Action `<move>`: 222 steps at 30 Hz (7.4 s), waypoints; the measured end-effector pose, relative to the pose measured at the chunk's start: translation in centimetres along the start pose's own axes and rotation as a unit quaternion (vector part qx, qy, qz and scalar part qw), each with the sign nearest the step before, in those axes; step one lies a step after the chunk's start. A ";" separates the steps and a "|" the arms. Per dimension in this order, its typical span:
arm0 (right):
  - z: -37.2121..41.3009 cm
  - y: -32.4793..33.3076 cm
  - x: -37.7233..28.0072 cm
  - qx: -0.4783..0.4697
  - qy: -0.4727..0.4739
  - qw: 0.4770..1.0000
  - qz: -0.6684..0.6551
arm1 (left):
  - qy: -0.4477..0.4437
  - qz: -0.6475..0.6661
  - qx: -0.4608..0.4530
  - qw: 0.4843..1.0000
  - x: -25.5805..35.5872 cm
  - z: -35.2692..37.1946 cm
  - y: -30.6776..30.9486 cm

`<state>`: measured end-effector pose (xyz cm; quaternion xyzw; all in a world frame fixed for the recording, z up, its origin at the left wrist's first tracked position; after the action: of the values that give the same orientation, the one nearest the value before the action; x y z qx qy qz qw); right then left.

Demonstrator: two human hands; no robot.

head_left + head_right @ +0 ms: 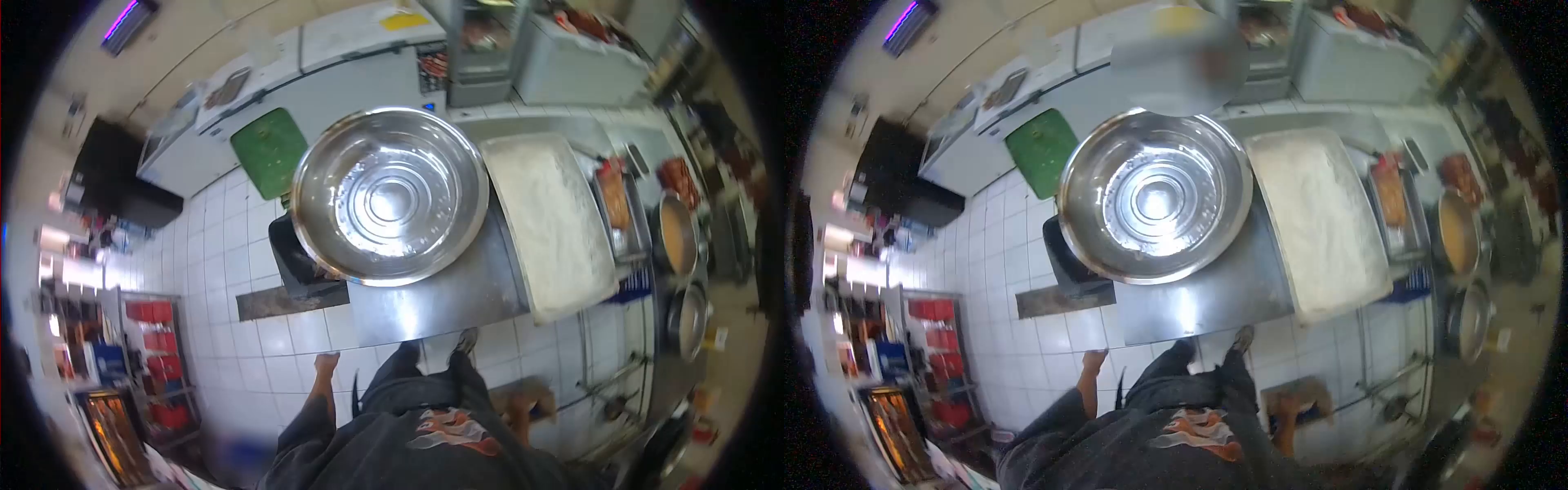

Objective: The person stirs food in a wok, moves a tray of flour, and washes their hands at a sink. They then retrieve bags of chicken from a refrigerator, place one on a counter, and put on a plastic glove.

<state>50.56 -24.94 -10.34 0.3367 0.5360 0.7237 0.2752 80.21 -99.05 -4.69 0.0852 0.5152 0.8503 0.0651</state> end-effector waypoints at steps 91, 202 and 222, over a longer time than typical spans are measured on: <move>-136.6 59.5 -51.0 0.267 -0.665 0.419 -0.558 | -0.588 0.299 0.174 0.731 95.8 -94.6 80.9; -158.0 75.4 -52.6 0.094 -0.203 0.101 -0.969 | -0.593 0.411 0.004 0.692 101.2 -84.1 77.9; -157.3 80.2 -49.8 0.055 -0.082 -0.158 -0.982 | -0.623 0.393 -0.001 0.676 101.0 -79.9 76.9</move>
<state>-44.54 -177.63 25.89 0.5056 -0.2632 0.4420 -0.6926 -37.19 -183.53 35.04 0.7897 0.2734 0.5483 0.0307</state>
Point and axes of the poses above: each hand's wrist, its own z-axis away from the middle knuckle, its own y-axis out of the back of the hand, x = y × z, the point moved 9 cm from there along -z, towards the middle knuckle, and after that the axes turned 14 degrees about x, right-handed, at the moved point
